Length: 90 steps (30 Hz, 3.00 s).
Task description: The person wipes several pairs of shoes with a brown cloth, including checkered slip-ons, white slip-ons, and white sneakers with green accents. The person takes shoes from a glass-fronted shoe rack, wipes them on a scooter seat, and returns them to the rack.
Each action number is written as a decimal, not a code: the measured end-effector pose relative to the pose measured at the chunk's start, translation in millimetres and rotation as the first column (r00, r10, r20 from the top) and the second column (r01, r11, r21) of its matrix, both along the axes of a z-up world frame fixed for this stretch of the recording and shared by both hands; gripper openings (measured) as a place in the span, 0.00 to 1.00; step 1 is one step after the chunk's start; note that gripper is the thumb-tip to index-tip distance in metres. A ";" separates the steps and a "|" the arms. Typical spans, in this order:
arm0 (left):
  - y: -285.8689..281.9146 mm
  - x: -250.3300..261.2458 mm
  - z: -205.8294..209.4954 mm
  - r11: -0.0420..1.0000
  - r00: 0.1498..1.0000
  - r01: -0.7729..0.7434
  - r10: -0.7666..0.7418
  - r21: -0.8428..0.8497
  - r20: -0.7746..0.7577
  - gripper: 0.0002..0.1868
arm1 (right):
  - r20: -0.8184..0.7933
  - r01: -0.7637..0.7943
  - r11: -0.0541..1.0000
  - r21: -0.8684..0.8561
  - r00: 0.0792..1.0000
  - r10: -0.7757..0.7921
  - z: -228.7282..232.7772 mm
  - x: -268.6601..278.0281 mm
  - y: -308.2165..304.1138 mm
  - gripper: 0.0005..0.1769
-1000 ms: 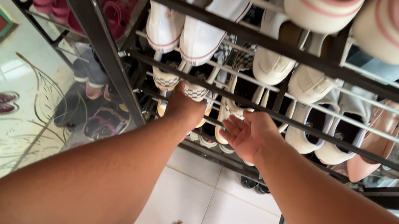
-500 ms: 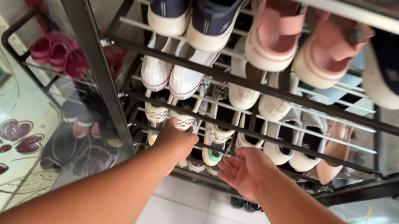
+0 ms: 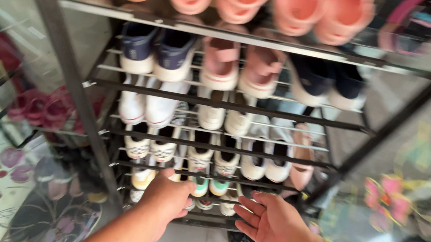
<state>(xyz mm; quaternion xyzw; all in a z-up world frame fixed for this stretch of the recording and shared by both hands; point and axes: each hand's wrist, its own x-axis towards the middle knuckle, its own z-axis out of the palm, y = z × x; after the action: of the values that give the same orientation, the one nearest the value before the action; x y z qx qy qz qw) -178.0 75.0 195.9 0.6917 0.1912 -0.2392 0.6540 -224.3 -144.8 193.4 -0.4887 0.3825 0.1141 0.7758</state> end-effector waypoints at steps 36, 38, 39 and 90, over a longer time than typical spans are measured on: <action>-363.7 -430.2 127.2 0.241 0.272 0.956 -0.943 -0.166 0.193 0.28 | 0.192 0.839 0.466 -0.280 0.525 -0.829 128.4 -584.5 -158.4 0.26; -379.3 -449.5 131.9 0.188 0.209 0.973 -0.964 -0.134 0.162 0.28 | 0.195 0.877 0.404 -0.261 0.457 -0.868 129.6 -606.4 -161.0 0.26; -387.5 -458.4 135.0 0.165 0.181 0.980 -0.972 -0.113 0.149 0.27 | 0.201 0.893 0.374 -0.248 0.425 -0.882 130.9 -616.4 -164.4 0.26; -59.6 -316.6 68.1 0.978 0.977 0.189 -0.179 -0.087 0.113 0.14 | 0.099 -0.055 0.960 -0.273 0.991 0.085 73.9 -331.7 -27.8 0.19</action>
<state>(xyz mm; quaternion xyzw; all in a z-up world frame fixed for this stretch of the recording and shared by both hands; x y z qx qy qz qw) -494.6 15.4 264.0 0.6852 0.0800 -0.2715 0.6711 -555.9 -172.6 267.4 -0.6086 0.3337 0.0612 0.7173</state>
